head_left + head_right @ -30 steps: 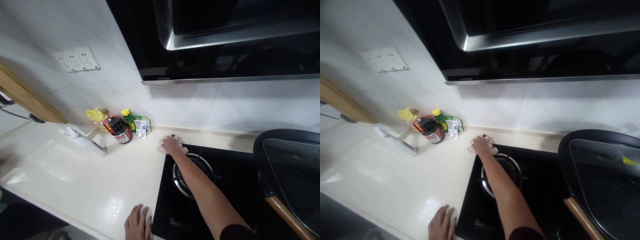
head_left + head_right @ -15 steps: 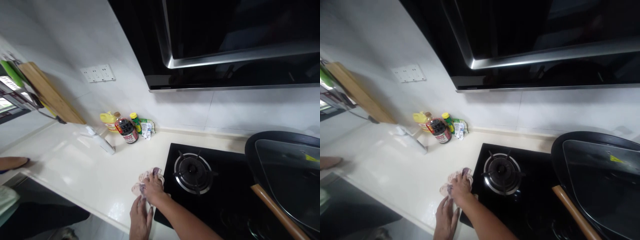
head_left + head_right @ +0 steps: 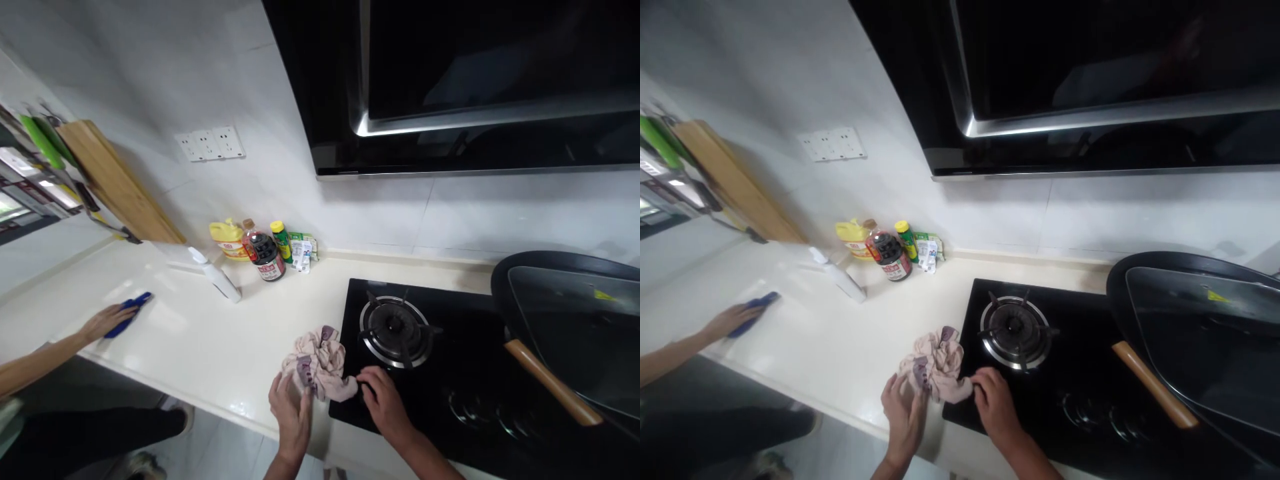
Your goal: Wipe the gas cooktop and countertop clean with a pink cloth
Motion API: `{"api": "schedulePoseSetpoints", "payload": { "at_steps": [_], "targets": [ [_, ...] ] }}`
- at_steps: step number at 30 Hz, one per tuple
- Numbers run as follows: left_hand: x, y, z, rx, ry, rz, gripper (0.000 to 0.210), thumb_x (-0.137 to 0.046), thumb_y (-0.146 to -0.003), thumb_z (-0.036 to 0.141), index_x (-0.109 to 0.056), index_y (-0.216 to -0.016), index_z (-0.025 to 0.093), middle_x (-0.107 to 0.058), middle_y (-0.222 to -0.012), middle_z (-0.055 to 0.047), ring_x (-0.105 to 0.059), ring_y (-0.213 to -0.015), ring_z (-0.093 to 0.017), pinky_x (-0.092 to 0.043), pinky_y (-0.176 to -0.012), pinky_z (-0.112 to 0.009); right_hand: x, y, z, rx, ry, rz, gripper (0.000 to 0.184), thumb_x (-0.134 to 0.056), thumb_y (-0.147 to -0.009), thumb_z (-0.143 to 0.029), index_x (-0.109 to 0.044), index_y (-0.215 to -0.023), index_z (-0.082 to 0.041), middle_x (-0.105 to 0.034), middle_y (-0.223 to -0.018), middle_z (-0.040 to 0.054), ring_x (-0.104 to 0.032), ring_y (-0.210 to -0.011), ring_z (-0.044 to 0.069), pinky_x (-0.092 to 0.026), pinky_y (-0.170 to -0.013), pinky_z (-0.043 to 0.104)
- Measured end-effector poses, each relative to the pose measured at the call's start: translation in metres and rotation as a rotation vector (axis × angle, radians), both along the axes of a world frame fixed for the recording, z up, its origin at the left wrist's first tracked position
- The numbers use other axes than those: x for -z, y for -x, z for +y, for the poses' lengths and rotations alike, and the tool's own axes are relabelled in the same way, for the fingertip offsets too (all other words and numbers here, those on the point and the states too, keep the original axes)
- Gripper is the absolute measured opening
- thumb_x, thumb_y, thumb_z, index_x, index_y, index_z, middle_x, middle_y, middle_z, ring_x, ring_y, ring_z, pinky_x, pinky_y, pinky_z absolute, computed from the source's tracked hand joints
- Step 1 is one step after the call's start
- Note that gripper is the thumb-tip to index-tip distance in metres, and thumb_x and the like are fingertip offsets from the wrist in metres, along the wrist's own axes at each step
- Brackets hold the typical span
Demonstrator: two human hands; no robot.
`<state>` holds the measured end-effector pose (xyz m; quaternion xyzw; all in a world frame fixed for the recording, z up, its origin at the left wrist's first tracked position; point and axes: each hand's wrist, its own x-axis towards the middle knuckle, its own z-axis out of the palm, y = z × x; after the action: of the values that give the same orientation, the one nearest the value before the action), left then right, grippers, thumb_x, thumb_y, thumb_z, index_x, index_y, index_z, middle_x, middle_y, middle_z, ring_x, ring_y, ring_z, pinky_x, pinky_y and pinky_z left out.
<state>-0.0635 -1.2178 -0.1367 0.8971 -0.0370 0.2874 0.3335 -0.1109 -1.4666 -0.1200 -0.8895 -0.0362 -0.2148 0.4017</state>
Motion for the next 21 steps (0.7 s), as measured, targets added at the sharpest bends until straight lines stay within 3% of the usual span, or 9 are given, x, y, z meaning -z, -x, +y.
{"api": "schedulePoseSetpoints", "payload": {
  "at_steps": [2,5,9,13,18,21],
  "targets": [
    [-0.016,-0.016,0.001,0.070,-0.086,-0.001,0.047,-0.052,-0.100,0.047,-0.059,-0.139,0.022,-0.046,-0.151,-0.017,-0.043,-0.144,-0.035,-0.041,-0.116,-0.059,0.013,0.027,-0.027,0.090,0.157,-0.027,0.028,-0.045,-0.100,-0.022,-0.071,-0.106,-0.027,-0.070,-0.114,0.0069,-0.068,-0.108,0.023,-0.058,-0.095,0.042],
    [-0.040,-0.045,-0.011,0.257,-0.302,0.050,0.053,-0.065,-0.092,0.050,-0.063,-0.141,0.029,-0.043,-0.161,-0.014,-0.033,-0.152,-0.041,-0.034,-0.120,-0.062,0.026,0.053,-0.052,0.149,0.363,-0.075,0.030,-0.049,-0.098,-0.018,-0.071,-0.114,-0.028,-0.069,-0.123,0.0064,-0.066,-0.119,0.024,-0.056,-0.100,0.043],
    [-0.049,-0.067,-0.040,0.363,-0.502,0.279,0.075,-0.078,-0.080,0.054,-0.056,-0.149,0.037,-0.046,-0.163,-0.015,-0.036,-0.148,-0.049,-0.036,-0.110,-0.074,0.031,0.059,-0.057,0.165,0.495,-0.092,0.032,-0.050,-0.096,-0.016,-0.070,-0.120,-0.026,-0.069,-0.127,0.0071,-0.063,-0.126,0.024,-0.054,-0.105,0.044],
    [-0.028,-0.054,-0.035,0.390,-0.569,0.202,0.073,-0.076,-0.080,0.049,-0.056,-0.149,0.039,-0.046,-0.163,-0.016,-0.040,-0.145,-0.049,-0.045,-0.101,-0.068,0.031,0.057,-0.054,0.188,0.529,-0.090,0.030,-0.052,-0.097,-0.018,-0.070,-0.119,-0.027,-0.070,-0.125,0.0067,-0.064,-0.126,0.024,-0.055,-0.104,0.043],
    [0.018,-0.029,0.027,0.540,-0.632,-0.036,0.064,-0.072,-0.079,0.045,-0.062,-0.142,0.045,-0.054,-0.158,-0.009,-0.048,-0.142,-0.045,-0.053,-0.093,-0.057,0.033,0.056,-0.057,0.192,0.566,-0.187,0.030,-0.058,-0.093,-0.019,-0.071,-0.116,-0.030,-0.073,-0.120,0.0048,-0.069,-0.118,0.024,-0.059,-0.095,0.038],
    [0.031,-0.044,0.051,0.511,-0.664,-0.100,0.061,-0.071,-0.080,0.043,-0.063,-0.140,0.043,-0.053,-0.159,-0.009,-0.048,-0.143,-0.044,-0.052,-0.095,-0.058,0.034,0.053,-0.058,0.209,0.601,-0.238,0.031,-0.060,-0.089,-0.018,-0.072,-0.114,-0.032,-0.074,-0.117,0.0032,-0.071,-0.114,0.023,-0.059,-0.092,0.036]
  ]
}}
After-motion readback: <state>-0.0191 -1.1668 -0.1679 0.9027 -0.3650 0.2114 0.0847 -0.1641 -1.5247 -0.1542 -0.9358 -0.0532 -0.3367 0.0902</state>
